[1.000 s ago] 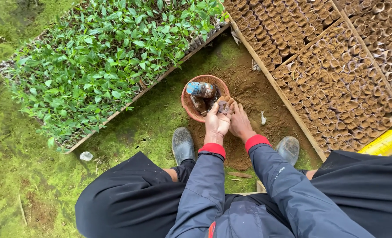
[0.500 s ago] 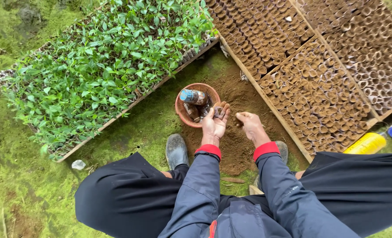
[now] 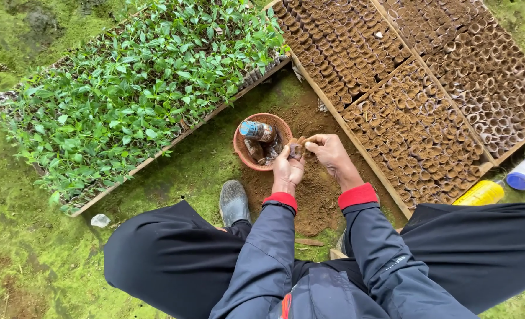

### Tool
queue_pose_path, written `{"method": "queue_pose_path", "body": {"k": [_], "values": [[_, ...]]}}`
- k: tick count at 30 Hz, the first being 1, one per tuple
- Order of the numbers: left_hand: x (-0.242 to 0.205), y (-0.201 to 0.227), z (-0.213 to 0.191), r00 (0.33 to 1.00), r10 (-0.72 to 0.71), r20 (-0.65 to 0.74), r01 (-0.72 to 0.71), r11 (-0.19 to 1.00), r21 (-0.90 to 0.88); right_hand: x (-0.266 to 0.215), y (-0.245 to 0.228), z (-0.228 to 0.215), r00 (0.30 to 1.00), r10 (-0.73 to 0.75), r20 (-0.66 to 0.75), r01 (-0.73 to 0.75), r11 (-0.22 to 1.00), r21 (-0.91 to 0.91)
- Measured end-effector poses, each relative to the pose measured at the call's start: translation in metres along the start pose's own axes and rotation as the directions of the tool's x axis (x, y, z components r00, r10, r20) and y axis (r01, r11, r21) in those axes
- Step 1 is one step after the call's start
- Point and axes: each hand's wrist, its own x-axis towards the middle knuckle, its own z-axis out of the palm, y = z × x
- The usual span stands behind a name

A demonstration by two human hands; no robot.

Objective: Filling small cardboard tubes with soil and placing them into a wooden tray for seed germination.

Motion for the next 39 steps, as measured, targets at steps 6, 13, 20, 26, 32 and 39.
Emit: {"method": "queue_pose_path", "body": {"k": [6,13,20,26,32,39], "values": [[-0.004,-0.003,0.008,1.000,-0.007,-0.014,0.006,0.997,-0.081,0.002,0.000,0.000,0.999,-0.047,-0.023,0.046,0.998,-0.042],[-0.007,-0.007,0.011,1.000,-0.017,0.008,0.018,0.997,-0.072,-0.004,-0.005,0.001,0.997,-0.065,-0.042,0.058,0.989,-0.139],[-0.012,-0.007,0.020,1.000,-0.012,-0.026,0.009,0.993,-0.119,-0.004,-0.009,0.006,0.992,-0.116,-0.055,0.102,0.972,-0.210],[-0.010,-0.008,0.022,0.998,-0.021,-0.052,0.013,0.990,-0.138,0.000,-0.006,0.006,0.993,-0.095,-0.070,0.080,0.979,-0.190],[-0.007,-0.010,0.019,0.998,-0.038,-0.050,0.030,0.989,-0.146,-0.002,-0.002,0.009,0.992,-0.114,-0.048,0.103,0.977,-0.185],[0.012,-0.013,-0.001,0.998,-0.045,-0.042,0.040,0.991,-0.131,-0.008,-0.009,0.007,0.988,-0.151,-0.042,0.144,0.979,-0.142]]}}
